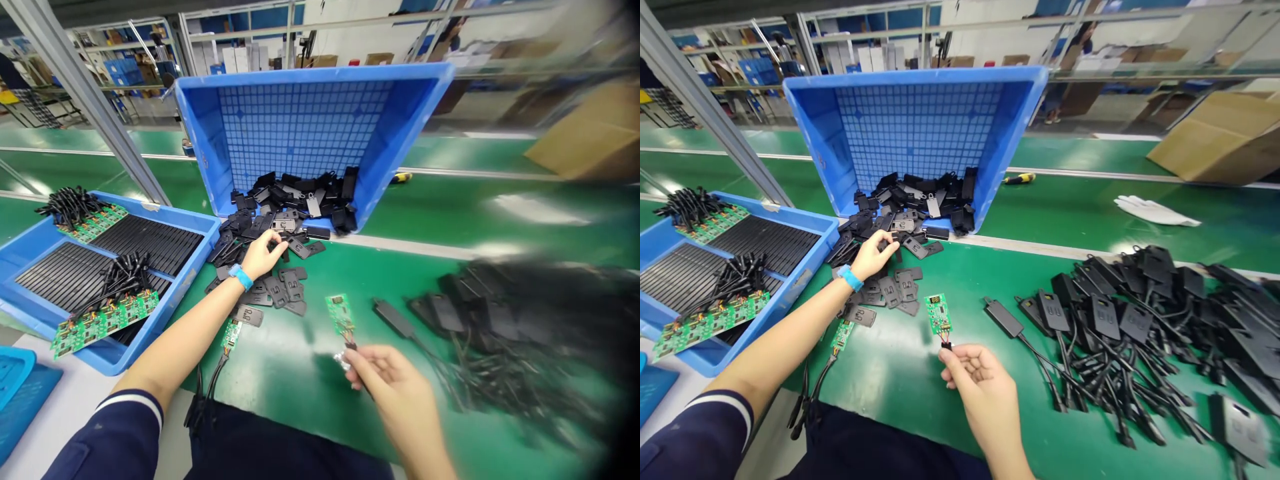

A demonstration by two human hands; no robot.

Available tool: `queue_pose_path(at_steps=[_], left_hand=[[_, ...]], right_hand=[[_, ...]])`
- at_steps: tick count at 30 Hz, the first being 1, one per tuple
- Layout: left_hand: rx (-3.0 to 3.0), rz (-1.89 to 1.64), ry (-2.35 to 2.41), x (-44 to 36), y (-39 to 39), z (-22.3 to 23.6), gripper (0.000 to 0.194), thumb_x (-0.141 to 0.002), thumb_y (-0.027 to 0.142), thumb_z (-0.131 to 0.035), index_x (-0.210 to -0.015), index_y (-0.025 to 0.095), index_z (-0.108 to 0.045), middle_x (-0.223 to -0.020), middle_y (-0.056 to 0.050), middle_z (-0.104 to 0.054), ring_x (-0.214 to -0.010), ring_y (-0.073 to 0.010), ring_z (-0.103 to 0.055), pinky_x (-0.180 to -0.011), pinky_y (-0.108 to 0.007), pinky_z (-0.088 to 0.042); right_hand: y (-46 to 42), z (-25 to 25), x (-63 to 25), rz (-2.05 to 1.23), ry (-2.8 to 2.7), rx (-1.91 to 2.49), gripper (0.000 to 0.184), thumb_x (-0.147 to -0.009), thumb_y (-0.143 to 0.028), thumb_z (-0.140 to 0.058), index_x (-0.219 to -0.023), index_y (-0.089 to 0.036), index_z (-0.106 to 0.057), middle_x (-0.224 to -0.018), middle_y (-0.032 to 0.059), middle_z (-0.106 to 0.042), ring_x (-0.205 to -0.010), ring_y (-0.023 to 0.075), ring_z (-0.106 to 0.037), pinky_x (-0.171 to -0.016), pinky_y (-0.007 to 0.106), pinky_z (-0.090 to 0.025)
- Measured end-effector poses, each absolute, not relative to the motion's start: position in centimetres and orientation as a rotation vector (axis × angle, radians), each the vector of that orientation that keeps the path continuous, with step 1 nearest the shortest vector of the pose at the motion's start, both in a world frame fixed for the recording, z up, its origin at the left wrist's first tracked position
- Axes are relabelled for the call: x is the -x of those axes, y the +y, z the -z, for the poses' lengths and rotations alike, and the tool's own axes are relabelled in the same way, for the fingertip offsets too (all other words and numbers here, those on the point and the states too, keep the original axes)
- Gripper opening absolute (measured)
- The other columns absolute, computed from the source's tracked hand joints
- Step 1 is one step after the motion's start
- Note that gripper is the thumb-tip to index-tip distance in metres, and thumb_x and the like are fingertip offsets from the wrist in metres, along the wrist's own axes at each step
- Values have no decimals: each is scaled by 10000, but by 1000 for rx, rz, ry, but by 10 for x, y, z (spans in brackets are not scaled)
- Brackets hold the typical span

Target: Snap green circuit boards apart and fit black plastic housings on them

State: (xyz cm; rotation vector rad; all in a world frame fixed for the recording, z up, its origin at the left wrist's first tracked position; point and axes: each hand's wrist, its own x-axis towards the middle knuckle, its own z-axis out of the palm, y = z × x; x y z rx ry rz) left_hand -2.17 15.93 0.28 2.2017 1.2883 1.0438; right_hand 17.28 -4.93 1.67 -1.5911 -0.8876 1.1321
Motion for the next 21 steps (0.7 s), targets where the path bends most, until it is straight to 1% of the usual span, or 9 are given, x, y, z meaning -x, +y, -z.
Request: queue_pose_path(at_steps=[3, 6, 7, 8, 10, 13, 16, 18, 21], left_hand=[[-2009, -1199, 1365, 21, 151, 1, 291, -796, 394, -481, -971, 162, -460, -955, -75, -583, -973, -176, -543, -832, -299, -410], [-1709, -1377, 1364, 17, 143, -4, 535, -728, 378, -589, -1151, 145, -358, -980, -82, -577, -957, -163, -551, -855, -296, -407], [-1518, -1443, 1304, 15, 140, -7, 564, -710, 356, -615, -1165, 145, -359, -975, -75, -581, -953, -160, -553, -865, -297, -404], [-1305, -1492, 1220, 13, 136, -10, 542, -696, 338, -634, -1142, 147, -394, -965, -67, -585, -952, -160, -554, -871, -300, -402], [-951, -1529, 1056, 8, 125, -17, 396, -695, 334, -637, -1011, 150, -485, -934, -52, -587, -938, -169, -564, -859, -318, -417], [-638, -1384, 910, 1, 97, -23, 261, -735, 366, -596, -870, 172, -484, -874, -27, -574, -877, -186, -596, -791, -387, -456], [-385, -1085, 759, -7, 62, -26, 240, -782, 401, -530, -880, 190, -470, -899, -38, -583, -820, -195, -608, -740, -450, -464], [-328, -951, 642, -12, 44, -29, 337, -819, 485, -415, -938, 181, -499, -934, -77, -593, -830, -210, -598, -742, -458, -457], [-309, -917, 559, -17, 28, -34, 520, -828, 570, -261, -1014, 162, -524, -954, -110, -598, -871, -229, -580, -746, -423, -452]], right_hand=[[-49, -20, -173, -1100, -901, 1605, 294, -616, -388, -705, -702, -142, -567, -538, 38, -616, -490, 146, -574, -450, 236, -480], [-49, -22, -173, -1078, -920, 1610, 282, -626, -381, -700, -703, -145, -564, -534, 33, -614, -483, 136, -567, -447, 223, -478], [-49, -22, -172, -1068, -928, 1610, 279, -629, -380, -698, -703, -147, -563, -533, 31, -613, -482, 132, -565, -447, 217, -477], [-49, -22, -171, -1058, -939, 1611, 275, -632, -379, -696, -705, -149, -563, -533, 29, -613, -483, 130, -564, -449, 212, -477], [-48, -23, -169, -1038, -959, 1612, 271, -635, -381, -691, -707, -152, -565, -536, 28, -615, -489, 128, -566, -455, 205, -479], [-47, -23, -165, -1006, -1002, 1620, 268, -632, -390, -684, -704, -156, -574, -536, 27, -616, -488, 129, -568, -458, 203, -480], [-41, -23, -160, -969, -1076, 1663, 273, -631, -414, -665, -694, -159, -589, -532, 29, -616, -480, 135, -567, -466, 213, -481], [-37, -23, -157, -950, -1139, 1707, 279, -632, -430, -649, -688, -161, -601, -535, 30, -618, -477, 138, -567, -483, 224, -482], [-33, -22, -153, -948, -1231, 1736, 278, -638, -440, -629, -679, -166, -608, -531, 24, -615, -475, 143, -565, -499, 235, -478]])
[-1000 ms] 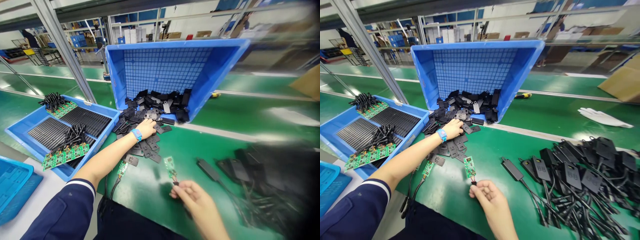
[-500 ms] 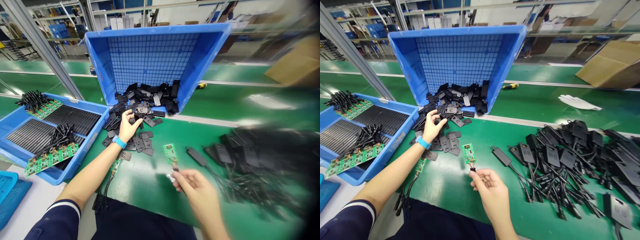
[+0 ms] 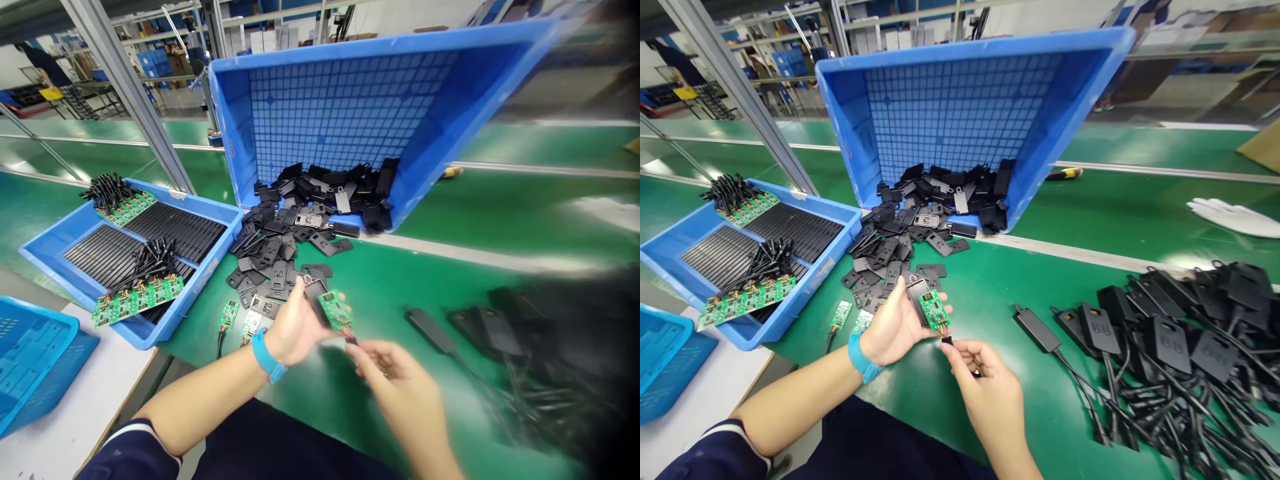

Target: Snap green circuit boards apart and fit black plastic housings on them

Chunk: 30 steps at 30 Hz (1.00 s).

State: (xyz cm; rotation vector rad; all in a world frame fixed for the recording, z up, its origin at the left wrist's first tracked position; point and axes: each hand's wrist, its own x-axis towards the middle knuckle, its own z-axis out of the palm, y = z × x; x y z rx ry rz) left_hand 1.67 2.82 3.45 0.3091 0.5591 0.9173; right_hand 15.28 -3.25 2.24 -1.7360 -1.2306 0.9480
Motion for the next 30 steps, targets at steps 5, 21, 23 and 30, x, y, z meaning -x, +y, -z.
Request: queue_pose_path(at_steps=[5, 21, 23, 30], left_hand=[[-331, -948, 628, -18, 21, -37, 549, -838, 568, -206, -1001, 158, -534, -1108, -131, -560, -991, -233, -536, -776, -357, -430], [-232, -1058, 682, -27, 18, -38, 419, -853, 521, -254, -1058, 199, -428, -799, -51, -569, -777, -170, -576, -769, -372, -442], [-252, -1073, 660, -26, 18, -38, 445, -845, 545, -235, -1065, 207, -421, -798, -47, -561, -774, -165, -572, -765, -367, -444], [-254, -1049, 589, -26, 16, -38, 394, -859, 505, -262, -1047, 193, -412, -825, -56, -564, -860, -205, -589, -819, -404, -427]], right_hand=[[-31, -20, -147, -961, -1262, 1721, 276, -646, -443, -620, -690, -170, -610, -556, 23, -623, -491, 146, -568, -511, 242, -475], [-33, -12, -142, -926, -1261, 1629, 226, -671, -403, -627, -678, -178, -603, -581, 20, -629, -506, 140, -568, -521, 236, -485], [-33, -11, -143, -931, -1262, 1632, 227, -669, -402, -627, -676, -176, -600, -582, 22, -629, -511, 141, -569, -514, 234, -481], [-29, -15, -142, -1010, -1201, 1633, 247, -659, -415, -630, -680, -170, -599, -571, 16, -618, -472, 132, -538, -480, 241, -468]])
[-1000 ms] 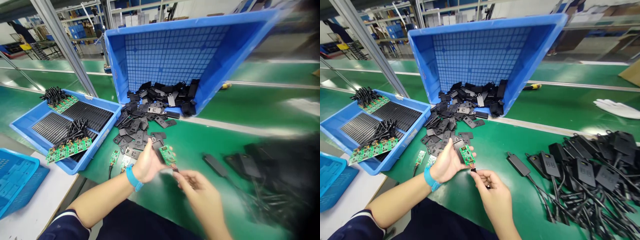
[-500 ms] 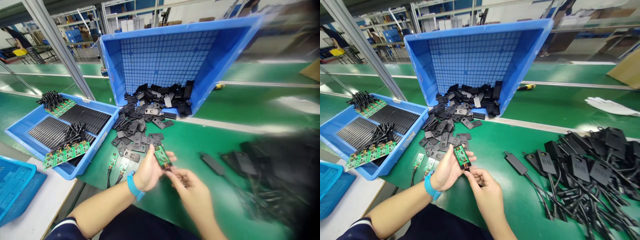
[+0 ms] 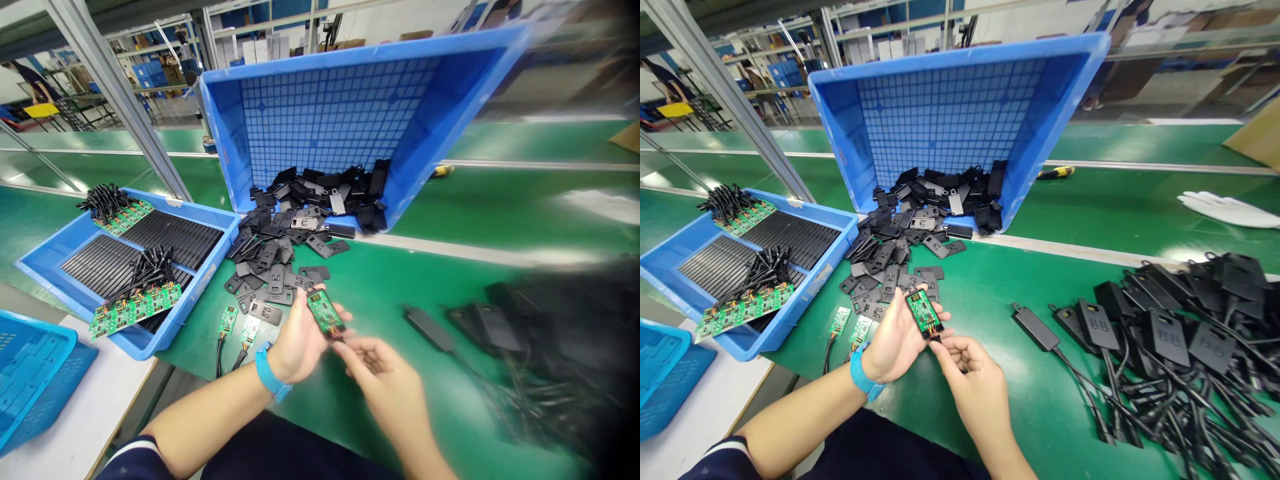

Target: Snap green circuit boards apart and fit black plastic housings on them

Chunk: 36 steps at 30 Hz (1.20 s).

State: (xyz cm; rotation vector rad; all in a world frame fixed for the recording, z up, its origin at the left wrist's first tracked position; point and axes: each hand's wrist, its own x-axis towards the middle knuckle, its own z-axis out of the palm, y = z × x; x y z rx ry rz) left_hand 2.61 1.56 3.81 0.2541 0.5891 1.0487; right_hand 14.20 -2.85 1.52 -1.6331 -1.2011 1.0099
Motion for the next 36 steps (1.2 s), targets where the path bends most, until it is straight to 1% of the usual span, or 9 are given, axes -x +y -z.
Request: queue_pose_path(at_steps=[3, 6, 9, 12, 17, 23, 29, 34, 36], left_hand=[[-257, -1044, 595, -26, 15, -37, 326, -856, 441, -352, -1057, 191, -413, -832, -53, -569, -894, -220, -590, -843, -428, -415], [-299, -1057, 612, -27, 13, -34, 288, -818, 323, -485, -1068, 206, -402, -844, -35, -571, -918, -220, -591, -853, -435, -413], [-395, -1095, 668, -30, 12, -30, 281, -793, 235, -540, -1043, 192, -419, -857, -27, -577, -914, -208, -598, -860, -423, -418], [-483, -1147, 715, -33, 12, -23, 258, -804, 254, -530, -1026, 155, -441, -873, -48, -597, -893, -205, -609, -868, -422, -421], [-650, -1250, 851, -37, 13, -14, 270, -812, 289, -513, -1032, 145, -454, -928, -84, -626, -881, -206, -615, -828, -403, -454], [-825, -1266, 923, -37, 8, -19, 251, -816, 303, -501, -1017, 153, -478, -987, -99, -623, -899, -196, -604, -817, -360, -460], [-730, -1258, 909, -33, 4, -21, 276, -817, 322, -498, -1040, 165, -453, -971, -91, -635, -877, -186, -612, -824, -362, -451], [-743, -1224, 1007, -23, -3, -16, 266, -832, 324, -471, -1045, 165, -463, -963, -92, -637, -910, -191, -600, -807, -347, -451], [-765, -1224, 1071, -17, -8, -16, 265, -840, 324, -455, -1061, 178, -458, -993, -87, -630, -939, -188, -587, -824, -340, -439]], right_hand=[[-27, -17, -141, -1056, -1165, 1610, 255, -647, -420, -640, -677, -169, -601, -560, 14, -610, -451, 128, -520, -462, 246, -463], [-27, -14, -140, -1084, -1126, 1579, 259, -641, -415, -651, -688, -166, -601, -562, 16, -609, -447, 125, -513, -451, 246, -454], [-28, -11, -139, -1146, -1078, 1567, 264, -646, -410, -659, -704, -160, -595, -592, 22, -618, -452, 114, -505, -438, 229, -430], [-26, -11, -137, -1267, -1023, 1569, 284, -665, -416, -646, -759, -153, -597, -611, 24, -623, -451, 104, -486, -415, 212, -389], [-24, -11, -135, -1360, -990, 1521, 293, -709, -434, -593, -724, -143, -614, -574, 7, -580, -435, 85, -418, -409, 204, -336], [-28, -12, -134, -1284, -1022, 1515, 275, -714, -423, -582, -732, -152, -624, -565, 4, -564, -470, 105, -430, -455, 221, -365], [-25, -8, -129, -1220, -1056, 1532, 261, -717, -415, -564, -738, -162, -624, -579, 3, -577, -498, 122, -464, -490, 231, -383], [-25, -5, -118, -1279, -1196, 1540, 300, -754, -396, -523, -556, -173, -553, -506, -21, -509, -478, 114, -440, -474, 216, -356], [-26, -5, -111, -1256, -1255, 1551, 300, -773, -389, -502, -567, -177, -552, -520, -18, -524, -495, 121, -462, -481, 216, -358]])
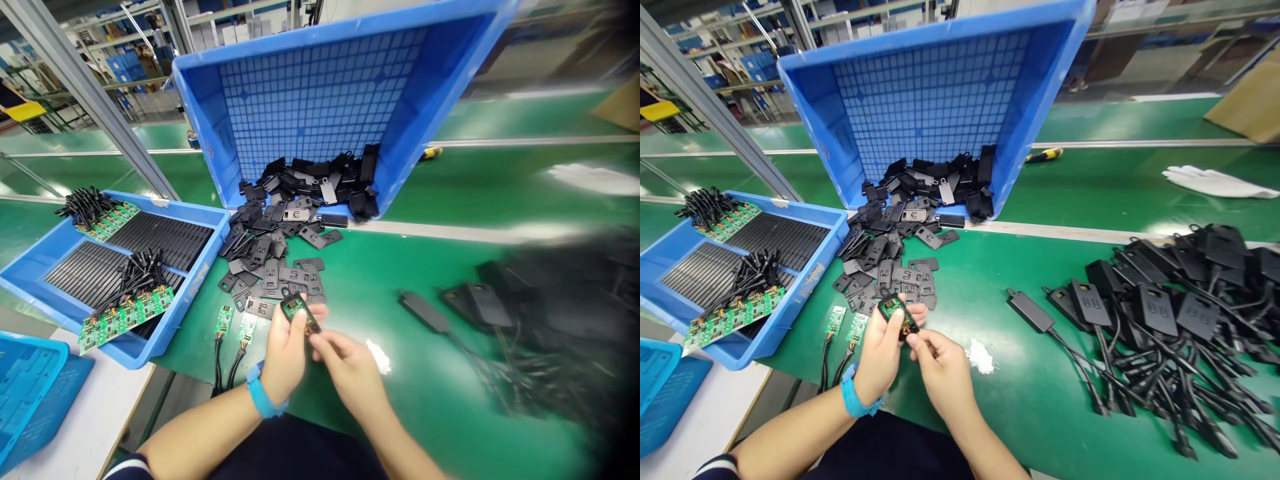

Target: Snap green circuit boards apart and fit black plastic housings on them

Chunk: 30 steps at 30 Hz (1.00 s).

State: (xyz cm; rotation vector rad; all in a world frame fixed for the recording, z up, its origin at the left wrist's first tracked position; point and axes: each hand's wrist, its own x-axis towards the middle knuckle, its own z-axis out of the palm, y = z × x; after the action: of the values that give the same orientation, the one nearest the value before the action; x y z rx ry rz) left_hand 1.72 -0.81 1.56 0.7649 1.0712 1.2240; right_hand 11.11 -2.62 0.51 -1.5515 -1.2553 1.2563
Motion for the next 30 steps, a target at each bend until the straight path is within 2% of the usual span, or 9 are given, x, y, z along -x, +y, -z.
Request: queue_pose_path(at_steps=[4, 7, 10, 13, 20, 22, 25, 27, 30], left_hand=[[-811, -1274, 1218, -3, -18, -19, 233, -840, 313, -459, -1040, 193, -471, -1040, -70, -616, -1013, -172, -550, -900, -315, -387], [-745, -1318, 1230, 12, -18, -22, 252, -817, 335, -494, -1027, 200, -454, -971, -61, -635, -918, -169, -591, -815, -299, -436], [-628, -1361, 1201, 28, -8, -26, 272, -809, 402, -481, -1004, 223, -419, -823, -24, -644, -616, -128, -602, -557, -247, -457], [-548, -1289, 1124, 40, 5, -27, 258, -791, 425, -495, -930, 224, -412, -740, 7, -621, -413, -62, -466, -392, -176, -325], [-513, -1059, 962, 39, 14, -14, 210, -779, 285, -525, -940, 157, -481, -880, -60, -602, -569, -70, -494, -520, -202, -352], [-522, -1060, 959, 35, 13, -11, 205, -798, 309, -497, -940, 162, -482, -878, -55, -588, -569, -69, -481, -521, -202, -339], [-586, -1046, 930, 27, 10, -12, 225, -825, 377, -443, -888, 169, -500, -840, -36, -549, -576, -73, -458, -506, -200, -319], [-690, -1014, 934, 21, 7, -14, 252, -831, 395, -424, -910, 176, -520, -808, -26, -519, -589, -80, -436, -501, -200, -316], [-893, -887, 989, 15, 1, -17, 298, -815, 386, -459, -1029, 186, -511, -817, -26, -506, -635, -96, -431, -548, -208, -353]], right_hand=[[-22, -5, -102, -1292, -1358, 1544, 269, -799, -378, -485, -643, -178, -573, -571, -3, -596, -521, 130, -523, -518, 224, -393], [-5, -6, -109, -1452, -1574, 1343, 207, -787, -345, -523, -686, -175, -583, -633, 7, -639, -583, 139, -575, -566, 235, -438], [26, -3, -120, -979, -1915, 1322, 166, -827, -283, -477, -848, -186, -611, -868, 48, -662, -806, 172, -593, -724, 295, -456], [62, 6, -127, -480, -2091, 1404, 204, -793, -208, -516, -969, -171, -613, -1071, 114, -605, -1015, 259, -504, -876, 424, -372], [80, 9, -133, -338, -2199, 1351, 180, -803, -173, -461, -881, -161, -623, -941, 101, -641, -957, 247, -540, -962, 457, -284], [67, -1, -140, -391, -2145, 1380, 231, -850, -207, -387, -958, -153, -585, -917, 100, -637, -853, 217, -581, -888, 417, -378], [46, -22, -151, -841, -2066, 1353, 289, -888, -299, -330, -1080, -192, -518, -873, 54, -635, -653, 158, -595, -642, 295, -486], [36, -34, -155, -1080, -2068, 1273, 295, -879, -326, -360, -1105, -229, -522, -943, 40, -627, -738, 158, -601, -664, 271, -481], [28, -44, -154, -1036, -2120, 1255, 365, -852, -293, -417, -1213, -259, -461, -980, 33, -613, -858, 174, -577, -743, 282, -451]])
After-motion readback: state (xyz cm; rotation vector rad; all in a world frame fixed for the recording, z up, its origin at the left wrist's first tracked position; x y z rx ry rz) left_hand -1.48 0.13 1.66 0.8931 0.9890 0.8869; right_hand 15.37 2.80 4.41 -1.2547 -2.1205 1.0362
